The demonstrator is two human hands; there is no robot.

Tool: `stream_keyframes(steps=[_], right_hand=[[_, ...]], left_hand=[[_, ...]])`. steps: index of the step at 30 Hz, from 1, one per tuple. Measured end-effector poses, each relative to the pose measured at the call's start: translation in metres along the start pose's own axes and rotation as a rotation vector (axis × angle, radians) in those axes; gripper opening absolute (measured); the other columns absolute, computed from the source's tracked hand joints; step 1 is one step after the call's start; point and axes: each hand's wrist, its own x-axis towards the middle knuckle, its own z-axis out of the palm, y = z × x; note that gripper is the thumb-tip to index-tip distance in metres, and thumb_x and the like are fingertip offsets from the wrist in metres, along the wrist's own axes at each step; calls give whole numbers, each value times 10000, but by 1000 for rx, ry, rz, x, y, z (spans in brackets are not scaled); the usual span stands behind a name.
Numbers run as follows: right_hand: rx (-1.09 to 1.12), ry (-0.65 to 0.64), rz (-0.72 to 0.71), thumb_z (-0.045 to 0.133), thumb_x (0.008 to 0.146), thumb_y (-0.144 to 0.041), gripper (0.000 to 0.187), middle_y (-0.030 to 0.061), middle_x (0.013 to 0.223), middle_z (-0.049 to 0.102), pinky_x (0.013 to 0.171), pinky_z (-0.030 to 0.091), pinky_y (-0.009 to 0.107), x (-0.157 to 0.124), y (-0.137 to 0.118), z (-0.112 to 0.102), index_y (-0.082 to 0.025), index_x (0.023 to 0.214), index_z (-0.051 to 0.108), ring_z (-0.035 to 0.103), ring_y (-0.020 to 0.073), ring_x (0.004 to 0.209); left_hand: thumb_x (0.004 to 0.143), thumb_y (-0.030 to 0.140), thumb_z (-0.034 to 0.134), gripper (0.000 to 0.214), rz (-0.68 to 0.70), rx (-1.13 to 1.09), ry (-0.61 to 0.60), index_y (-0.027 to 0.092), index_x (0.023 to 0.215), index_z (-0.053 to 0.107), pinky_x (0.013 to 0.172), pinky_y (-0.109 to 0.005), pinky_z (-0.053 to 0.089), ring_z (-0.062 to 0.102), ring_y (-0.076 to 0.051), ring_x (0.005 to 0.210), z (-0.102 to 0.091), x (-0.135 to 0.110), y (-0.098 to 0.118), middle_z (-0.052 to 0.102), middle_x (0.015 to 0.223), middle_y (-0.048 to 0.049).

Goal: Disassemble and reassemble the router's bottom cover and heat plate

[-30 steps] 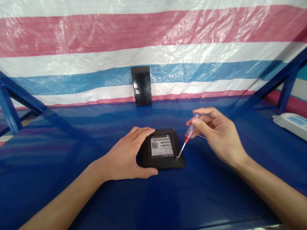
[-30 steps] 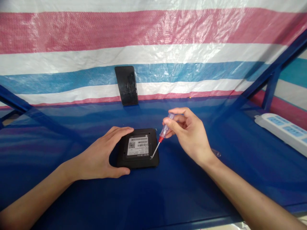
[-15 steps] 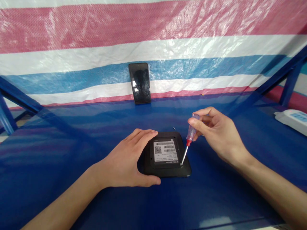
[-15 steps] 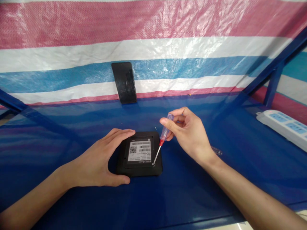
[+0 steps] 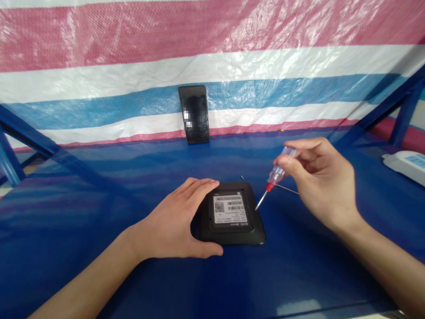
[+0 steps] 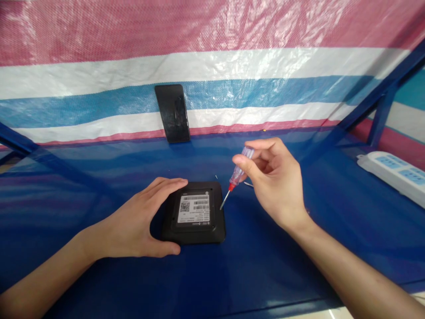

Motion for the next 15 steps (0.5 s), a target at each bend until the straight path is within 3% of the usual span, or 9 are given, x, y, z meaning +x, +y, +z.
stream_keyframes(steps=[5, 10, 15], right_hand=[[86, 114, -18, 842, 738, -296, 323, -44, 745, 725, 628, 638, 317, 4, 2, 0, -271, 909, 569, 740, 180, 646], [92, 65, -46, 830, 750, -282, 338, -35, 810, 754, 690, 648, 360, 4, 12, 2, -272, 916, 537, 766, 195, 718], [30, 22, -20, 820, 766, -295, 320, -44, 828, 764, 711, 641, 317, 3, 24, 3, -265, 920, 541, 774, 174, 736]], left_hand=[[668, 501, 845, 988, -12, -2, -9, 175, 1469, 365, 1126, -548, 423, 448, -373, 1356, 0, -1, 2, 486, 1493, -154], [672, 524, 835, 976, -10, -4, -2, 172, 1463, 384, 1134, -579, 406, 442, -387, 1367, 4, -1, 7, 474, 1507, -169], [676, 603, 816, 1057, -32, 41, -62, 119, 1495, 355, 1198, -597, 304, 354, -408, 1450, 7, -2, 13, 397, 1572, -213]])
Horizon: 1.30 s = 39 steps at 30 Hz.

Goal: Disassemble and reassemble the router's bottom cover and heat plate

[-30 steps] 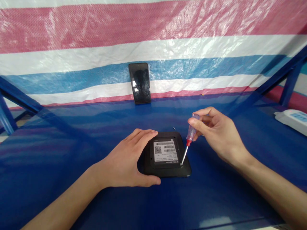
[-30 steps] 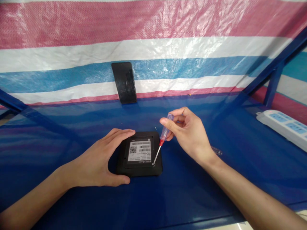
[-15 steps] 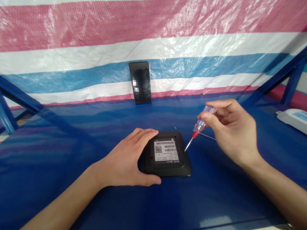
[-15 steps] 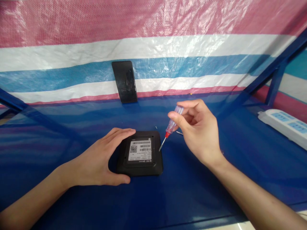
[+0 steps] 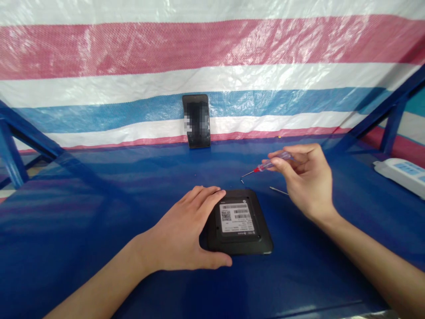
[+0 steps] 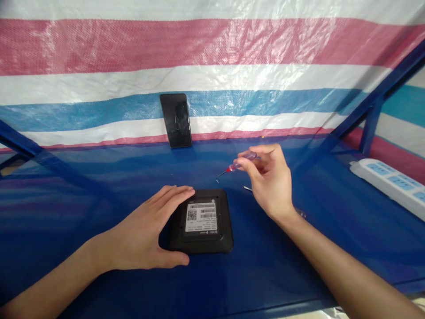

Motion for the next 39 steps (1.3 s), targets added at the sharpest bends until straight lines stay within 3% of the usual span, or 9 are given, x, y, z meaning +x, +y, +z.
stream_keyframes(steps=[3, 12, 17, 29, 39], right_hand=[[-5, 9, -14, 823, 767, -293, 317, -46, 815, 760, 697, 639, 296, 0, 1, 0, -258, 920, 548, 767, 162, 713], [21, 36, -22, 844, 746, -286, 325, -43, 757, 754, 662, 659, 353, 1, -7, 2, -271, 899, 557, 748, 184, 640], [125, 74, -42, 846, 742, -236, 305, -18, 774, 770, 625, 650, 266, -2, -18, 2, -248, 886, 578, 768, 171, 656], [300, -110, 41, 802, 811, -242, 207, -20, 815, 787, 620, 685, 330, -24, -28, 6, -254, 928, 632, 792, 216, 694], [169, -188, -51, 818, 788, -266, 200, -14, 791, 794, 607, 681, 301, -32, -40, 10, -265, 881, 641, 783, 202, 636]], left_hand=[[659, 660, 804, 1112, -28, 4, -31, 123, 1512, 335, 1220, -622, 233, 301, -428, 1482, 1, -1, 2, 370, 1592, -217], [649, 659, 806, 1113, -51, -33, 15, 122, 1506, 341, 1216, -633, 235, 310, -442, 1477, 1, 1, 2, 394, 1578, -223], [643, 633, 819, 1112, -64, -53, 36, 131, 1506, 331, 1202, -653, 256, 348, -449, 1456, 2, 3, 2, 410, 1566, -229], [636, 705, 793, 1178, -77, -76, 63, 86, 1515, 311, 1215, -662, 219, 322, -457, 1467, 9, 10, 5, 400, 1570, -238], [629, 738, 779, 1170, -43, -89, 101, 116, 1512, 327, 1212, -654, 235, 349, -452, 1452, 12, 10, 3, 427, 1559, -218]])
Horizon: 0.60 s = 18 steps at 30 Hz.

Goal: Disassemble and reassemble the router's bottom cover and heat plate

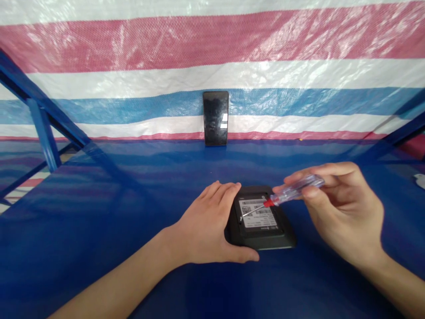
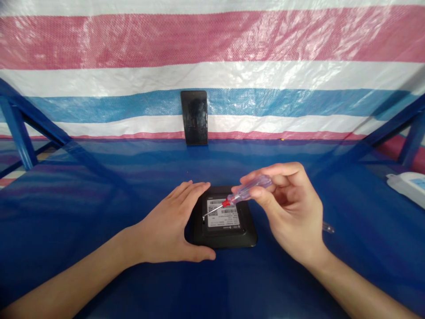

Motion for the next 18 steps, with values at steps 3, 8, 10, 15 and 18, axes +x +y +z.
stream_keyframes(steps=[3, 8, 10, 15, 18], right_hand=[[-12, -31, -6, 812, 793, -254, 187, -15, 796, 792, 614, 678, 278, 0, 0, 1, -259, 869, 641, 784, 190, 651], [13, -93, -21, 787, 806, -173, 193, -43, 827, 789, 663, 665, 210, -3, 0, 0, -266, 896, 644, 789, 147, 719], [14, -97, -30, 788, 798, -148, 217, -51, 832, 786, 684, 663, 204, -4, 1, 0, -273, 903, 645, 789, 140, 736], [22, -115, -71, 807, 785, -155, 247, -38, 837, 782, 659, 675, 254, -6, 0, -3, -292, 925, 657, 786, 164, 750], [28, -141, -110, 810, 790, -164, 261, -32, 834, 780, 652, 680, 274, -8, -2, -4, -308, 953, 668, 781, 170, 780]], left_hand=[[624, 730, 789, 1184, -13, 3, -10, 95, 1511, 329, 1214, -650, 237, 356, -451, 1448, -2, 0, 1, 427, 1557, -225], [625, 732, 792, 1213, -30, 25, -30, 58, 1514, 317, 1220, -630, 236, 355, -447, 1450, -4, -1, 2, 412, 1561, -240], [625, 746, 782, 1214, -25, 24, -25, 66, 1516, 316, 1219, -633, 233, 355, -446, 1449, -4, -1, 2, 414, 1561, -235], [627, 768, 764, 1218, -18, 30, -20, 77, 1522, 311, 1223, -616, 234, 356, -440, 1450, -2, 0, 0, 423, 1559, -221], [624, 766, 767, 1233, -23, 39, -36, 54, 1520, 309, 1218, -616, 243, 356, -444, 1447, -3, 0, 1, 423, 1553, -235]])
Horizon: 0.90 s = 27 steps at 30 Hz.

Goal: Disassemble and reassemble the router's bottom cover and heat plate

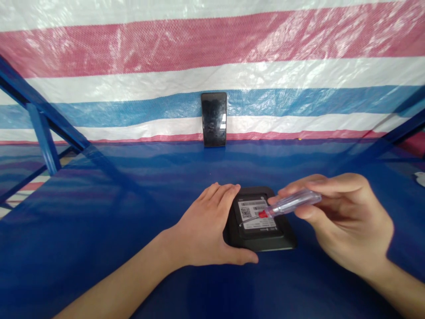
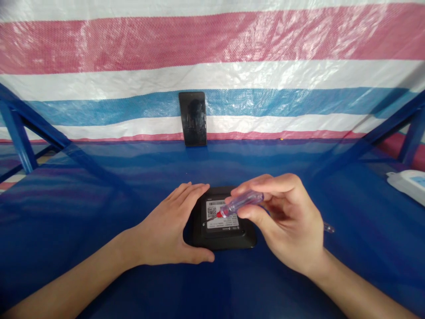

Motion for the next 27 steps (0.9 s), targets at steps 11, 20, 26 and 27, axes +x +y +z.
stream_keyframes(steps=[11, 20, 26, 27], right_hand=[[14, -136, -106, 741, 844, -79, 357, -29, 949, 783, 743, 676, 239, -3, -4, -4, -309, 1105, 661, 763, 134, 895], [1, -163, -128, 703, 742, 122, 570, -31, 1023, 793, 741, 680, 239, -3, -5, -5, -296, 1127, 665, 772, 143, 911], [12, -151, -116, 683, 737, 146, 602, -46, 1030, 792, 769, 681, 252, -3, -7, -3, -301, 1140, 661, 765, 142, 943], [18, -163, -114, 681, 736, 151, 610, -47, 1030, 793, 769, 680, 248, -3, -7, -2, -301, 1145, 659, 763, 138, 948]], left_hand=[[625, 733, 792, 1167, 1, -11, 6, 132, 1513, 330, 1193, -616, 285, 397, -430, 1417, -1, -1, 1, 450, 1538, -209], [635, 724, 793, 1137, 29, 7, 16, 101, 1484, 367, 1158, -582, 361, 446, -408, 1363, -2, 0, 0, 483, 1496, -222], [638, 714, 800, 1143, 41, 13, 14, 99, 1491, 354, 1136, -589, 387, 445, -402, 1361, -2, 0, 1, 483, 1487, -227], [639, 716, 799, 1134, 43, 11, 15, 113, 1490, 354, 1132, -592, 391, 445, -401, 1363, -2, 0, 1, 484, 1488, -222]])
